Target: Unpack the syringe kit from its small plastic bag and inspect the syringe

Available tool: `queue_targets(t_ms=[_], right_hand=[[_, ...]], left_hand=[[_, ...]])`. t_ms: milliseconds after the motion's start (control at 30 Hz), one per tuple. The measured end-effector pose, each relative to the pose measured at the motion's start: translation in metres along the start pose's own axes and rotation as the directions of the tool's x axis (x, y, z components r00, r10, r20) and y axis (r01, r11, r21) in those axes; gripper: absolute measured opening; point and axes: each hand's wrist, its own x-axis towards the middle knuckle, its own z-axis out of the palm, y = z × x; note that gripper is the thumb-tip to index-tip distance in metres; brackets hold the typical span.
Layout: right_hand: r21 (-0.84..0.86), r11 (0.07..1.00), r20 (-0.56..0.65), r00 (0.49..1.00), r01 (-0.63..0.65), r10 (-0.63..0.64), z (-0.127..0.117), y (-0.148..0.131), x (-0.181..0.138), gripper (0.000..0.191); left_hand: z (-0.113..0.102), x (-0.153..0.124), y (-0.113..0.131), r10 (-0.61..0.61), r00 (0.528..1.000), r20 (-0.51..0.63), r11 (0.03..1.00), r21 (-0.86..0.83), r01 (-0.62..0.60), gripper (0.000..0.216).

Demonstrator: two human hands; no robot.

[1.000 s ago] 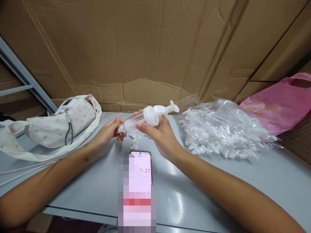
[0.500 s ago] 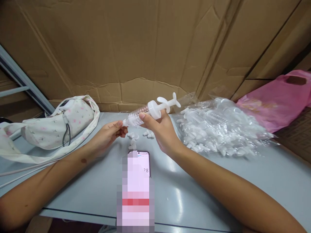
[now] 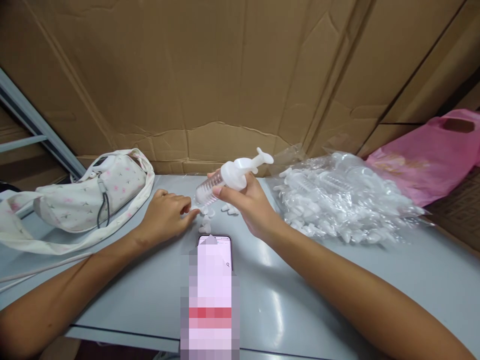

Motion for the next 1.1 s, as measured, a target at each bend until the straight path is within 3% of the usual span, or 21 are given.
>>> queue_targets(t_ms=[100,233,333,433,533,633,833,1100], right_hand=[[-0.046,0.998,-0.045,0.998,-0.041,0.039,-0.001,0.004,0.0,0.019],[-0.104,0.991,-0.039,0.996,-0.088,0.084,-0.003,0.008,0.002,0.021],[-0.132,0.986,-0.031,0.995,-0.101,0.097,-0.004,0.01,0.004,0.025],[-0.143,0.984,-0.004,0.994,-0.105,0.105,-0.002,0.01,0.003,0.029],[-0.096,0.982,0.067,0.983,-0.165,0.172,0.004,0.01,-0.001,0.032],[-0.061,0.973,0.142,0.963,-0.22,0.227,0.009,0.011,-0.006,0.037],[0.011,0.99,0.0,0.991,-0.137,0.137,0.005,0.01,-0.003,0.035],[-0.056,0.987,0.006,0.988,-0.154,0.154,-0.006,0.01,0.003,0.03]], left_hand=[[0.004,-0.001,0.002,0.014,0.994,0.106,0.996,0.087,-0.023,0.037],[0.005,0.0,0.003,-0.031,0.989,0.142,0.999,0.017,0.029,0.038],[0.001,-0.001,0.006,-0.049,0.996,0.076,0.995,-0.086,0.056,0.029],[-0.004,-0.004,0.014,0.019,1.0,-0.021,0.966,-0.259,-0.024,0.032],[-0.008,-0.009,0.024,0.051,0.999,-0.016,0.862,-0.504,-0.052,0.047],[-0.009,-0.013,0.029,0.043,0.999,0.032,0.737,-0.676,-0.01,0.043],[-0.006,-0.013,0.024,-0.03,0.998,0.049,0.675,-0.735,0.056,0.04],[-0.004,-0.015,0.026,0.037,0.983,0.182,0.381,-0.912,0.154,0.034]])
